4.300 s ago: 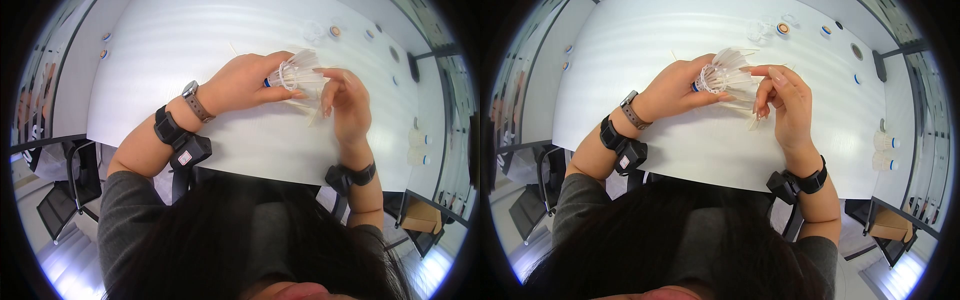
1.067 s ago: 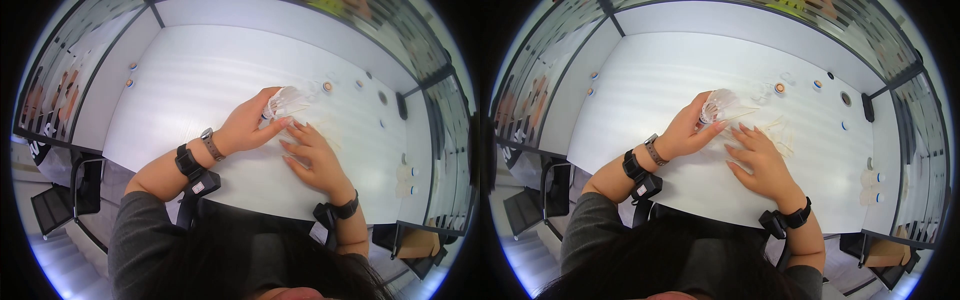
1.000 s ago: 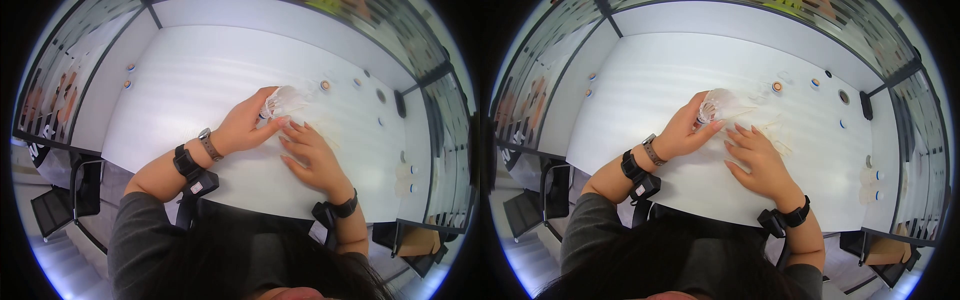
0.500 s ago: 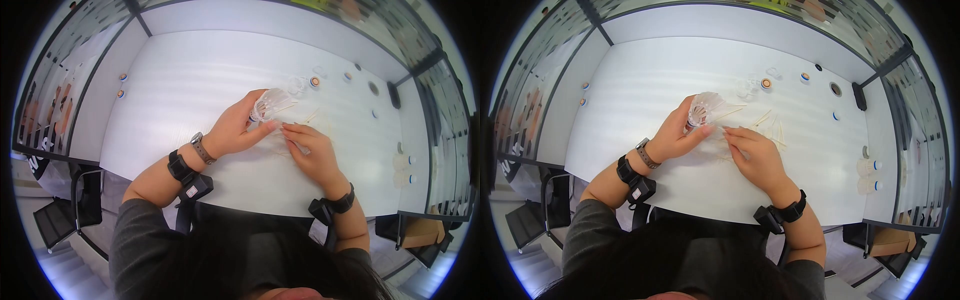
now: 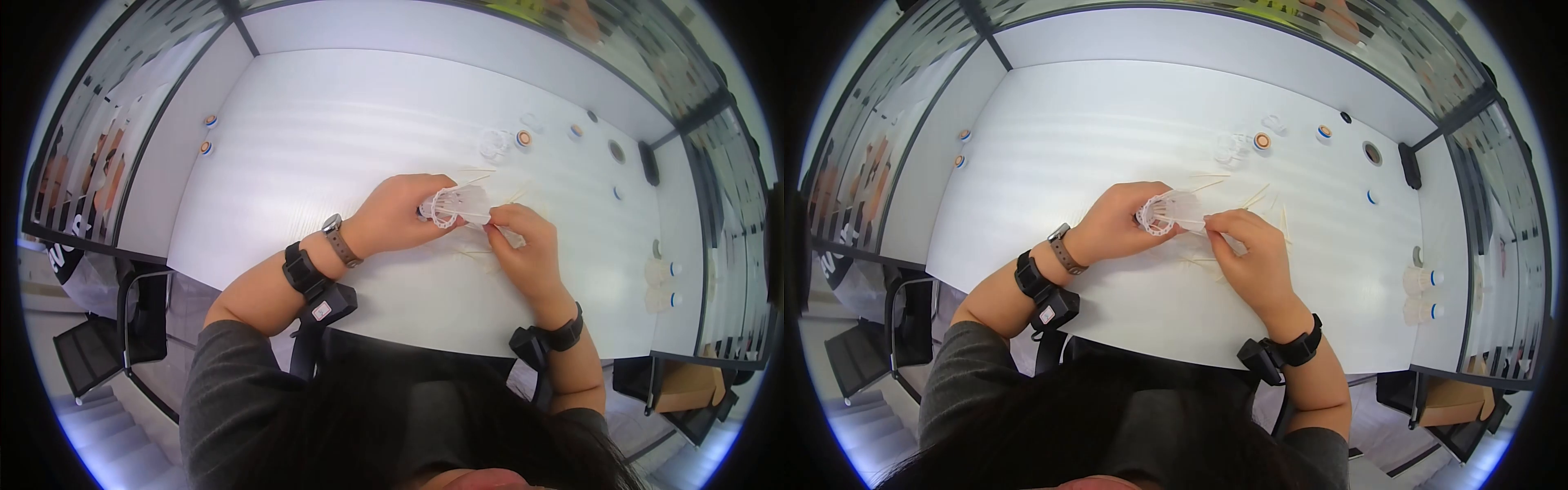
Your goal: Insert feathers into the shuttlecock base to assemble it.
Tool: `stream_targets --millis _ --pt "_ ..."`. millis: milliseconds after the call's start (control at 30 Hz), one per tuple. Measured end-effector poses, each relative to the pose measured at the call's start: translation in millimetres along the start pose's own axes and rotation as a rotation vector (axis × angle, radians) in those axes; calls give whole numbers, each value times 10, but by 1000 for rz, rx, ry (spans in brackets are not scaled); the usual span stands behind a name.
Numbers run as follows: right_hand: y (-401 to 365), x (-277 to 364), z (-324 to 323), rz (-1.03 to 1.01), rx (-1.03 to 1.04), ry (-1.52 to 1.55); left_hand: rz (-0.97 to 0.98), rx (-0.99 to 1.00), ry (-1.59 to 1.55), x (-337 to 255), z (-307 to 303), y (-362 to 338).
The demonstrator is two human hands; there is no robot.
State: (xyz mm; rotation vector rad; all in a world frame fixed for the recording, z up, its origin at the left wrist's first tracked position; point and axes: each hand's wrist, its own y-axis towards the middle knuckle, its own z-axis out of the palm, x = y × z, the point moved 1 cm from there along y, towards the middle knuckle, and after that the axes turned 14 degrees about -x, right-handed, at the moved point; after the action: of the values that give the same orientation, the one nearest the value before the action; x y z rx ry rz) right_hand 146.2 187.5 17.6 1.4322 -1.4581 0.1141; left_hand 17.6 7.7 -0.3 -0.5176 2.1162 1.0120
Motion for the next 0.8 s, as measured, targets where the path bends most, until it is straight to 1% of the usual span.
stream_targets --millis 133,200,300,400,467,600,700,800 --pt "-36 -1 -8 38 -14 -40 23 28 14 36 4 -19" --pt "-43 9 -11 106 -17 -28 24 23 6 17 10 -14" --pt "-37 34 -7 178 -7 12 -25 -40 -56 -54 3 6" --pt "-47 43 -7 248 12 70 0 13 -1 -8 -29 -3" --pt "-58 14 0 298 19 119 27 19 13 9 -23 -3" --pt "-40 -3 -6 333 38 136 60 16 37 32 -23 -10" --pt "-39 -28 -17 373 64 183 36 78 18 14 -36 0" --pt "-45 -50 -17 437 87 243 52 94 -23 32 -16 -8"
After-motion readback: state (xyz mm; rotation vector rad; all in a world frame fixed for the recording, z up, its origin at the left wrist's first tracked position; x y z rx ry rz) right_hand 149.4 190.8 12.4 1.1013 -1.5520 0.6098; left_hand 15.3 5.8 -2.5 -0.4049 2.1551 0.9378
